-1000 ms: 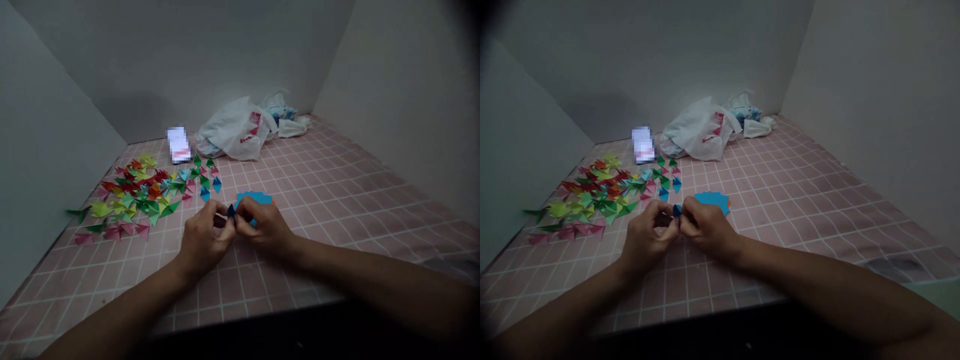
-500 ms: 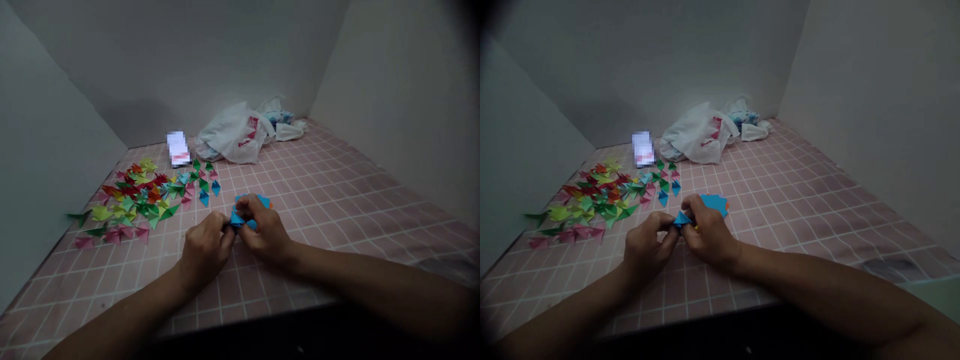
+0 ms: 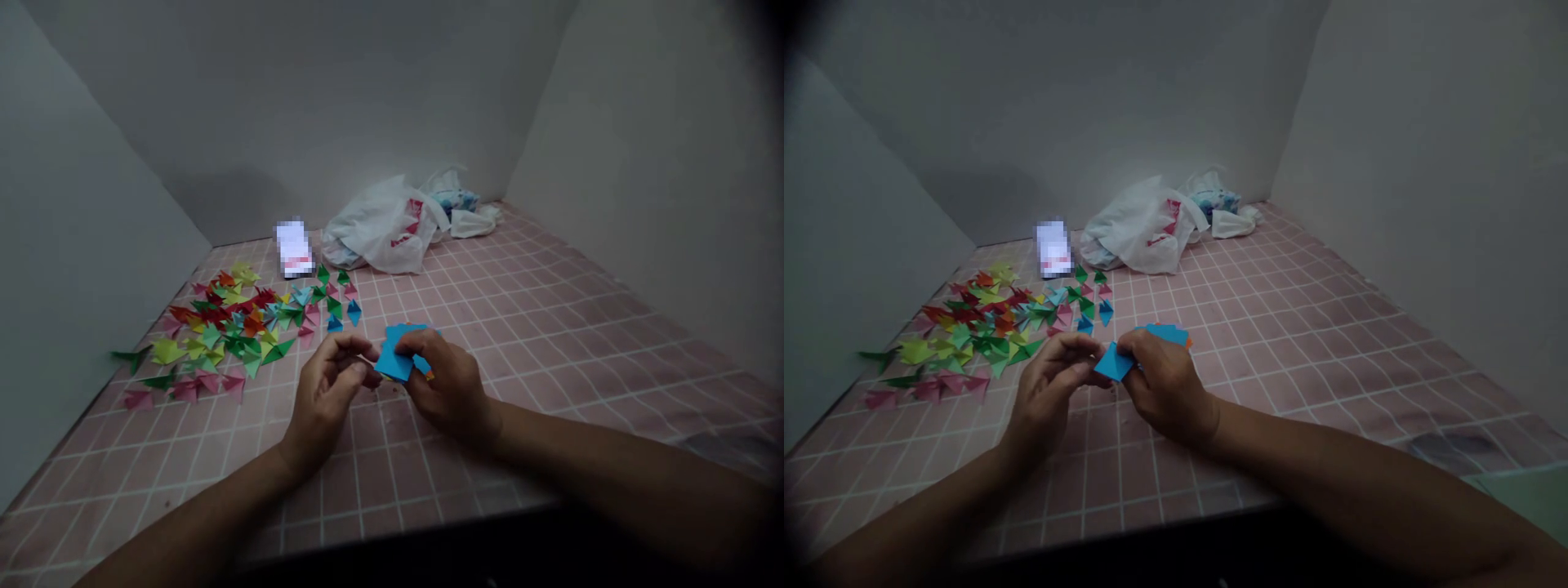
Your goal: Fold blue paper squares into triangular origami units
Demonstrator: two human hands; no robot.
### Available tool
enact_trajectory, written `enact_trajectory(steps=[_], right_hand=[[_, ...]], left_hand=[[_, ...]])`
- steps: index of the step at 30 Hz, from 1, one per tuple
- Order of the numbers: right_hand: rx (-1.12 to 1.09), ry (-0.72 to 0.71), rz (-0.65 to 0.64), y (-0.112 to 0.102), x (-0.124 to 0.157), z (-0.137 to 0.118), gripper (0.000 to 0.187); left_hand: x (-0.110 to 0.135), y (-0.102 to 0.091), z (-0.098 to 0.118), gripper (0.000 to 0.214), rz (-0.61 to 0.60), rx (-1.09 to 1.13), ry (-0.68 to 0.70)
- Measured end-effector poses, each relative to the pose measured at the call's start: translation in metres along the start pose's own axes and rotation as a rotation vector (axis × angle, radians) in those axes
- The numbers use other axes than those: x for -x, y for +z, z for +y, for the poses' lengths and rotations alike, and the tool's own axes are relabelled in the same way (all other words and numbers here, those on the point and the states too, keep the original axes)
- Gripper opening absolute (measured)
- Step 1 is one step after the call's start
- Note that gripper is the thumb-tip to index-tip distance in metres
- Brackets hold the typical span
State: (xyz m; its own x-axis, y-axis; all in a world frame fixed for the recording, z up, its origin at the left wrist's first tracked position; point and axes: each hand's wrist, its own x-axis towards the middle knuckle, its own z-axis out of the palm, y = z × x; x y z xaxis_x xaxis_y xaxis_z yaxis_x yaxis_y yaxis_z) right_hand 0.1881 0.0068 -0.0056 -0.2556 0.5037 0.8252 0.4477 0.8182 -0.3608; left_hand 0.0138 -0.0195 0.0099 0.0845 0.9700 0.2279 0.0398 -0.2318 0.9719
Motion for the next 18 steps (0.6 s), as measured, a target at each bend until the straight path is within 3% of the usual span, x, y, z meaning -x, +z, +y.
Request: enact_trajectory(steps=[3,6,11,18], right_hand=[[0.025,-0.109,-0.027,0.0008,-0.0014,0.0000,0.016],[-0.007,-0.190,-0.057,0.0033,-0.0015,0.0001,0.016],[0.003,-0.236,-0.089,0.0055,0.0000,0.0027,0.012],[0.031,-0.254,-0.081,0.0060,0.0025,0.0031,0.010]], left_hand=[[-0.0037,-0.0016,0.0048,0.022,-0.047,0.042,-0.170],[-0.0060,-0.0019,0.0072,0.024,-0.062,0.050,-0.242],[-0.0080,-0.0025,0.0084,0.022,-0.031,0.070,-0.258],[-0.0099,-0.0026,0.0106,0.025,-0.085,0.046,-0.257]])
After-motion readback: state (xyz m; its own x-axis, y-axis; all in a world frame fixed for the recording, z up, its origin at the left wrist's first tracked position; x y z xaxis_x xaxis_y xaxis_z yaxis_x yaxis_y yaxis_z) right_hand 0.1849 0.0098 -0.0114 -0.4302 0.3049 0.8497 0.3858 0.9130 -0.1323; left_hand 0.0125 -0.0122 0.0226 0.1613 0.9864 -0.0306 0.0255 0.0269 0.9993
